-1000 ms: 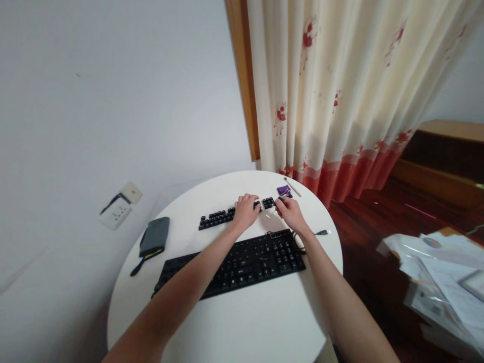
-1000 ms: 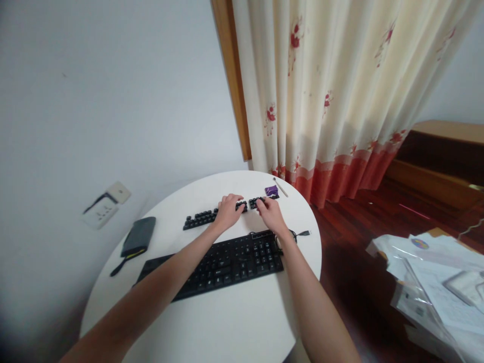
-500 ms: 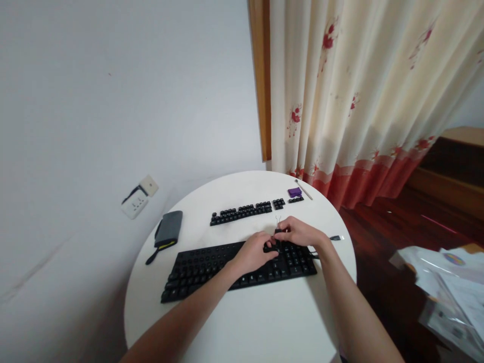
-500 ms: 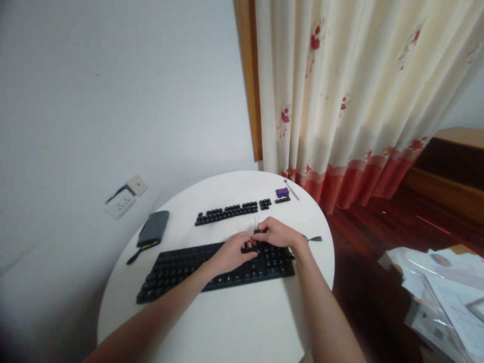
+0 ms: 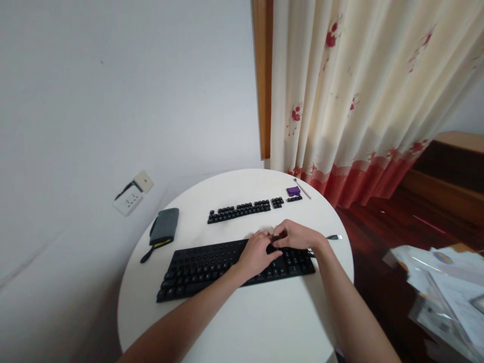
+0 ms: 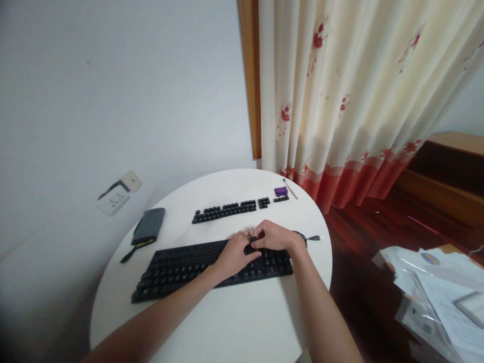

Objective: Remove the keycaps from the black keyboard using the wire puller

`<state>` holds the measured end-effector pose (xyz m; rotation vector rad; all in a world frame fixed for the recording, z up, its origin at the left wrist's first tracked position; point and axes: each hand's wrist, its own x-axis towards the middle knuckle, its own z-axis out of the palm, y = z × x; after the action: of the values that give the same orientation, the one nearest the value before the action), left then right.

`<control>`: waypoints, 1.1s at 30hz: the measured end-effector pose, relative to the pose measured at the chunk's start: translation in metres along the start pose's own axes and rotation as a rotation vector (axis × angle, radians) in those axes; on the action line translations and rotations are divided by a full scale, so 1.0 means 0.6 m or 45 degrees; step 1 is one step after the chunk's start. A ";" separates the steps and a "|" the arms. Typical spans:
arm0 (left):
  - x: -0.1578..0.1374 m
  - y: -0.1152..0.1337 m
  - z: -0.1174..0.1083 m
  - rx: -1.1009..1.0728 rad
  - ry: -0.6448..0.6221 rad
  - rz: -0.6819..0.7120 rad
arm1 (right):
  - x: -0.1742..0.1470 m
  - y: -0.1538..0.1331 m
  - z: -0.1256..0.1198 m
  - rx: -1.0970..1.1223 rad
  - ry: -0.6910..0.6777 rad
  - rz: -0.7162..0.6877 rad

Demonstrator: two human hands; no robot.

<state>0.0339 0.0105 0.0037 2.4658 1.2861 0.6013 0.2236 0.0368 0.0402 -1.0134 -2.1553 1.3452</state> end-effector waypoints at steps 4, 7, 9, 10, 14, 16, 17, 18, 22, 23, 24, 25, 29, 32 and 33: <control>-0.001 -0.004 0.003 -0.015 0.015 0.011 | 0.006 0.007 0.000 -0.001 0.034 -0.031; -0.002 -0.004 0.002 -0.072 0.012 0.025 | 0.009 0.012 0.001 0.009 0.045 -0.035; -0.003 -0.003 0.000 -0.107 0.018 0.022 | 0.010 0.014 0.001 0.000 0.054 -0.045; -0.003 -0.003 0.000 -0.123 0.021 0.019 | 0.011 0.015 0.001 0.001 0.058 -0.047; -0.003 -0.003 0.000 -0.171 0.030 0.015 | 0.017 0.018 0.004 0.049 0.087 -0.019; -0.003 -0.004 0.001 -0.192 0.045 0.026 | 0.020 0.019 0.005 0.056 0.124 -0.016; -0.003 -0.004 0.002 -0.207 0.059 0.028 | 0.021 0.019 0.006 0.054 0.144 -0.025; -0.003 -0.005 0.002 -0.228 0.073 0.025 | 0.022 0.019 0.006 0.048 0.166 -0.042; -0.002 -0.006 0.001 -0.380 0.159 -0.057 | 0.028 0.014 0.009 -0.046 0.319 -0.141; -0.003 -0.006 0.001 -0.424 0.195 -0.091 | 0.030 0.013 0.011 -0.071 0.363 -0.161; -0.003 -0.006 0.001 -0.460 0.237 -0.122 | 0.032 0.011 0.013 -0.085 0.395 -0.174; -0.004 -0.005 0.001 -0.487 0.285 -0.149 | 0.034 0.010 0.016 -0.082 0.415 -0.174; -0.009 -0.005 0.005 -0.475 0.447 -0.132 | 0.041 0.005 0.026 -0.016 0.439 -0.136; -0.011 -0.006 0.006 -0.365 0.447 -0.003 | 0.042 0.003 0.028 -0.030 0.479 -0.152; -0.011 -0.006 0.005 -0.328 0.436 0.037 | 0.042 0.004 0.028 -0.044 0.490 -0.155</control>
<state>0.0298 0.0067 -0.0020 2.2377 1.1983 1.1590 0.1967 0.0464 0.0297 -1.0384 -1.9199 0.9677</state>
